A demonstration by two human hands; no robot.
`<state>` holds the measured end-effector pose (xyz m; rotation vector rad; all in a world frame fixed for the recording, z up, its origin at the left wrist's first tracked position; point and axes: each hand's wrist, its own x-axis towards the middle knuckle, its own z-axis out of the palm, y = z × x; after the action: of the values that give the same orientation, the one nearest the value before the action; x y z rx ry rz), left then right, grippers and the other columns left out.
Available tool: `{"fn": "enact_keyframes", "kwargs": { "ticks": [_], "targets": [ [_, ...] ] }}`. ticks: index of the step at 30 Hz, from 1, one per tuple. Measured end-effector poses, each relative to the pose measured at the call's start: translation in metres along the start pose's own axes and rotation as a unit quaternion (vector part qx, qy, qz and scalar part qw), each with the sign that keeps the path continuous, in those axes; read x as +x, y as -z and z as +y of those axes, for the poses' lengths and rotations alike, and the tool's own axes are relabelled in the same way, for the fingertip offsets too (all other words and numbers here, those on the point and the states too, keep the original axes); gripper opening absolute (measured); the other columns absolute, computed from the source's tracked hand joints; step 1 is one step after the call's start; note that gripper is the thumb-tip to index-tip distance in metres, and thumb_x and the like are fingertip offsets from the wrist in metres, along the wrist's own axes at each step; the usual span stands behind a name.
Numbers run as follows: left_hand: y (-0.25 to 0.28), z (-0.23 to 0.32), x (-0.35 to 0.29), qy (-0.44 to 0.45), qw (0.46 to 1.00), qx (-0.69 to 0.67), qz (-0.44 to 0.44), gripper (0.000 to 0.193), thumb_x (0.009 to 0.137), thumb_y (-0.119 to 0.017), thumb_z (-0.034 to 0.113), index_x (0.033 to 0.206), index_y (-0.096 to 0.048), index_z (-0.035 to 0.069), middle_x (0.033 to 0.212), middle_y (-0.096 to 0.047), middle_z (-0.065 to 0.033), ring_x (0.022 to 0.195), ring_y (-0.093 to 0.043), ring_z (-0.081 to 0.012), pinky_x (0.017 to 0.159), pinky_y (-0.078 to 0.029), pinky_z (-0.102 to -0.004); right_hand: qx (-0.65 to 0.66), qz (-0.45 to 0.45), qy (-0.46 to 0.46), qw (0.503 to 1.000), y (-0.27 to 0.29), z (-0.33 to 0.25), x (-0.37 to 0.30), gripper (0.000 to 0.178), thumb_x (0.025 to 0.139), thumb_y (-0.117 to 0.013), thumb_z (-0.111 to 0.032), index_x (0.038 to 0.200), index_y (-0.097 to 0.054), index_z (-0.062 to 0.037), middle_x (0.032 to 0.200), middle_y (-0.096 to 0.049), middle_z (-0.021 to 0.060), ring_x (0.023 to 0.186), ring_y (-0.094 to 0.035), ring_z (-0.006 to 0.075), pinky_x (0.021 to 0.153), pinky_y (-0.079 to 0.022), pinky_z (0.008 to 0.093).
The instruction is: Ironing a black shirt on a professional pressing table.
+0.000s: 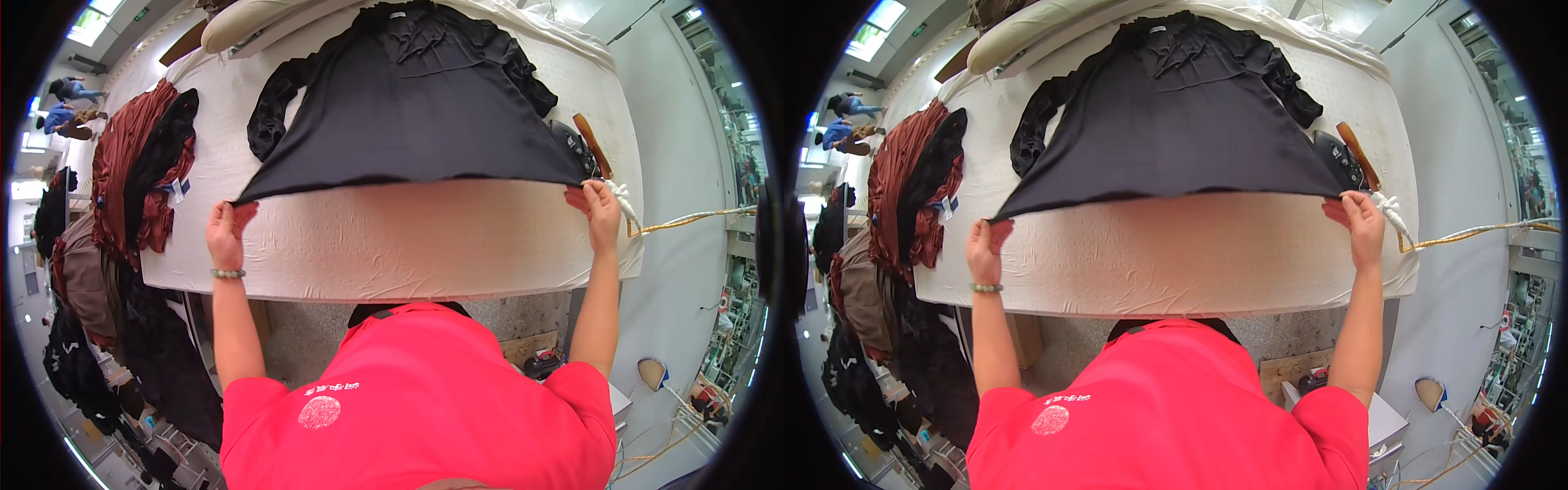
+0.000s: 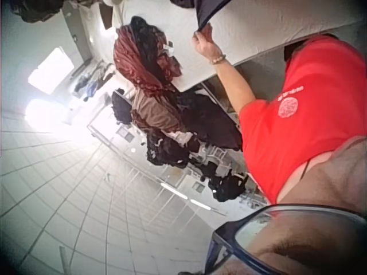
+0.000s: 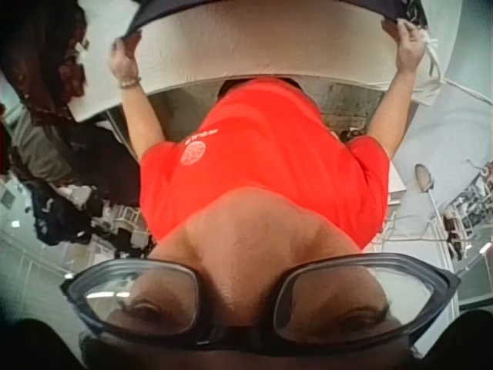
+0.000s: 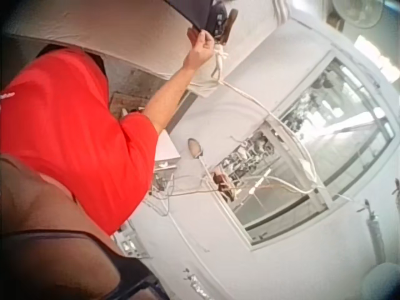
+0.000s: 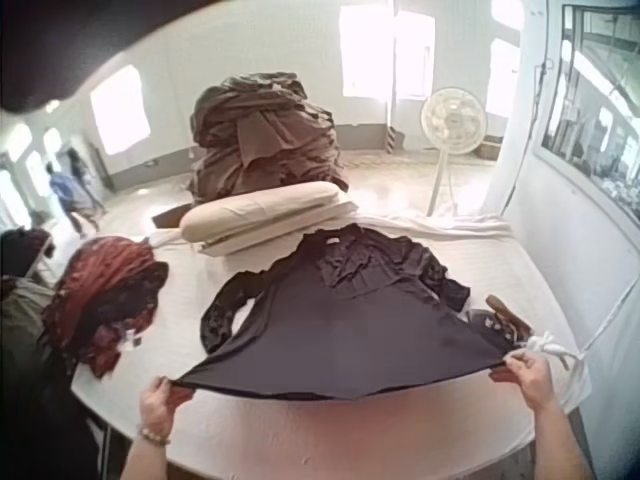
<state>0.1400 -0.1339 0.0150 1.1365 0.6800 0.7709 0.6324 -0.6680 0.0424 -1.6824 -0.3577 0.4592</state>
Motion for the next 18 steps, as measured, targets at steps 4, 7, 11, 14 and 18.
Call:
{"fn": "enact_keyframes", "kwargs": {
  "ticks": [4,7,11,14,18],
  "targets": [
    [0.002,-0.045,-0.032,0.064,0.997,-0.026,0.024,0.017,0.108,-0.05,0.016,0.113,-0.059,0.003,0.109,-0.073,-0.0199,0.097,-0.074,-0.0304,0.09,-0.06,-0.0419,0.027,0.007,-0.047,0.999,-0.005,0.05,-0.02,0.019,0.104,-0.06,-0.015,0.113,-0.062,0.002,0.101,-0.073,0.0145,0.088,-0.074,0.0223,0.083,-0.061,0.0348],
    [0.004,-0.067,-0.034,0.104,0.993,-0.042,0.032,0.017,0.107,-0.052,0.017,0.112,-0.059,0.003,0.106,-0.074,-0.0183,0.095,-0.075,-0.0298,0.088,-0.06,-0.0417,0.048,0.029,-0.09,0.994,-0.011,0.073,-0.021,0.018,0.102,-0.062,-0.014,0.11,-0.064,0.0017,0.098,-0.073,0.0143,0.085,-0.075,0.0225,0.08,-0.062,0.0344],
    [-0.001,-0.074,-0.03,0.137,0.986,-0.022,0.092,0.015,0.102,-0.06,0.015,0.11,-0.06,0.002,0.1,-0.074,-0.015,0.089,-0.075,-0.028,0.082,-0.062,-0.0396,0.057,0.06,-0.132,0.988,-0.019,0.072,-0.016,0.017,0.1,-0.065,-0.013,0.107,-0.065,0.0019,0.093,-0.074,0.0137,0.08,-0.075,0.0223,0.077,-0.063,0.0329],
    [-0.011,-0.061,-0.03,0.104,0.986,0.084,0.104,0.014,0.098,-0.067,0.012,0.107,-0.062,0.004,0.093,-0.072,-0.011,0.081,-0.074,-0.024,0.076,-0.062,-0.0359,0.045,0.067,-0.1,0.992,-0.019,0.049,-0.016,0.018,0.099,-0.067,-0.013,0.108,-0.065,0.002,0.092,-0.074,0.0139,0.079,-0.075,0.0222,0.076,-0.063,0.0327],
    [-0.019,-0.019,-0.037,0.096,0.989,0.039,0.11,0.014,0.095,-0.071,0.009,0.106,-0.063,0.005,0.091,-0.072,-0.0091,0.076,-0.073,-0.0199,0.074,-0.062,-0.0329,0.045,0.041,-0.086,0.994,-0.013,0.008,-0.021,0.018,0.098,-0.068,-0.013,0.109,-0.065,0.0006,0.094,-0.074,0.0132,0.079,-0.075,0.0213,0.076,-0.063,0.0334]
  ]
}}
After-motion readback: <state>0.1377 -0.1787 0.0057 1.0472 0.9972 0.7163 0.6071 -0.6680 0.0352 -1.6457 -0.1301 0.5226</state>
